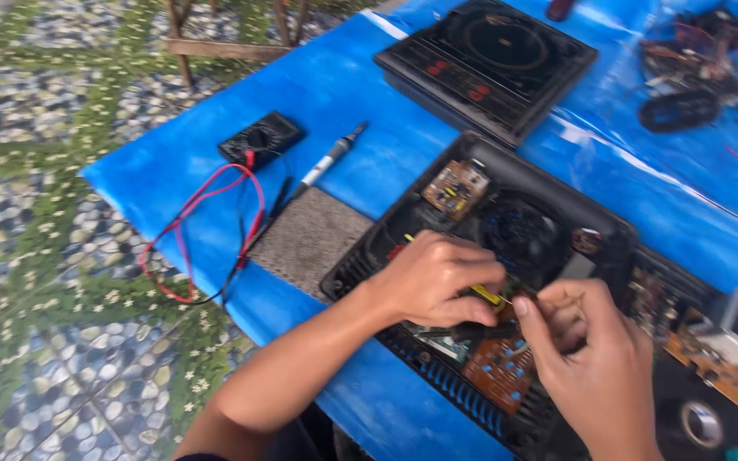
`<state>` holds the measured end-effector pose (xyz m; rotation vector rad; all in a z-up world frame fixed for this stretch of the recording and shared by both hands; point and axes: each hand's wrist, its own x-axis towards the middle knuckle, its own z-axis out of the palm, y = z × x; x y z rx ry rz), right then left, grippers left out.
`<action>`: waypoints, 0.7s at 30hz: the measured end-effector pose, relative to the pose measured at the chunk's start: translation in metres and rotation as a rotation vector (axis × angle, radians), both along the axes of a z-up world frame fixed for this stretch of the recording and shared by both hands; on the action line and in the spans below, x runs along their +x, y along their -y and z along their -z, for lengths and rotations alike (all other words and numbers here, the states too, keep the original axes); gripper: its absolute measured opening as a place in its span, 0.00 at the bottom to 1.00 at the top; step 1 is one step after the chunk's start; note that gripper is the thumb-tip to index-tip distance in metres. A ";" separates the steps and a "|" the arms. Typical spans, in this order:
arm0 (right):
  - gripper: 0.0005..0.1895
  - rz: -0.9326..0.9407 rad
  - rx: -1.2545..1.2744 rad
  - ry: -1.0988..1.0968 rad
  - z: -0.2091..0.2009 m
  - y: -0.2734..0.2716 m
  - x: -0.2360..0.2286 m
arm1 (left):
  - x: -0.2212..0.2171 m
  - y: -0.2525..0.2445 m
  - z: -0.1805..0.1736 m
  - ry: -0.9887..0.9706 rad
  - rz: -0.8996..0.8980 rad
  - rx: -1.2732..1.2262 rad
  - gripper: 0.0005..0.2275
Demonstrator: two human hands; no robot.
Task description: Repairing the internal circuit board of an induction cooker using a multimeter and soldering iron.
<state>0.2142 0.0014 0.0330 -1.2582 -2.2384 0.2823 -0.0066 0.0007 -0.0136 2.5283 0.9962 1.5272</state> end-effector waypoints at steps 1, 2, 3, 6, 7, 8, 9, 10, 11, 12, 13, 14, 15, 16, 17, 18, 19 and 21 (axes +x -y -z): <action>0.10 -0.010 -0.029 0.010 -0.007 -0.002 0.003 | -0.003 -0.001 0.000 -0.007 -0.045 0.005 0.31; 0.10 0.023 -0.026 0.024 -0.010 -0.004 0.011 | 0.001 -0.004 0.001 0.008 -0.013 0.008 0.31; 0.09 0.007 -0.011 0.001 -0.012 -0.007 0.014 | 0.000 -0.003 0.002 -0.006 -0.045 0.003 0.31; 0.08 -0.008 0.030 -0.025 -0.015 -0.011 0.022 | -0.001 -0.002 0.004 -0.018 -0.082 -0.006 0.32; 0.08 -0.019 0.060 -0.034 -0.017 -0.012 0.024 | -0.002 -0.002 0.003 -0.021 -0.097 -0.005 0.33; 0.08 -0.017 0.058 -0.032 -0.018 -0.013 0.024 | -0.001 -0.002 0.003 -0.019 -0.095 -0.007 0.33; 0.08 -0.027 0.020 0.008 -0.020 -0.014 0.024 | -0.002 -0.002 0.003 -0.019 -0.095 -0.010 0.33; 0.09 -0.038 -0.018 0.048 -0.022 -0.016 0.023 | -0.002 -0.003 0.003 -0.018 -0.095 -0.013 0.33; 0.09 -0.035 -0.020 0.048 -0.025 -0.018 0.020 | -0.002 -0.002 0.003 -0.018 -0.092 -0.014 0.33; 0.03 -0.031 -0.238 0.223 -0.028 -0.021 0.016 | -0.002 -0.002 0.002 -0.015 -0.093 -0.013 0.34; 0.09 -0.026 -0.456 0.397 -0.030 -0.023 0.012 | -0.002 -0.002 0.002 -0.013 -0.094 -0.011 0.34; 0.09 -0.025 -0.458 0.397 -0.027 -0.024 0.006 | -0.001 -0.001 0.002 -0.012 -0.093 -0.013 0.34; 0.14 -0.041 -0.524 0.490 -0.024 -0.024 0.000 | -0.002 -0.001 0.001 -0.014 -0.087 -0.019 0.34; 0.19 -0.058 -0.591 0.584 -0.021 -0.024 -0.006 | -0.002 -0.001 0.001 -0.016 -0.082 -0.024 0.34; 0.19 -0.059 -0.592 0.582 -0.017 -0.024 -0.010 | -0.002 -0.001 0.000 -0.018 -0.081 -0.026 0.34; 0.19 -0.095 -0.601 0.661 -0.013 -0.024 -0.015 | -0.001 -0.001 0.000 -0.011 -0.075 -0.020 0.34; 0.20 -0.136 -0.607 0.740 -0.008 -0.024 -0.021 | -0.002 0.000 0.001 -0.004 -0.073 -0.015 0.34; 0.22 -0.205 -0.523 0.767 0.016 -0.029 -0.018 | -0.003 0.000 0.000 -0.009 -0.078 -0.020 0.34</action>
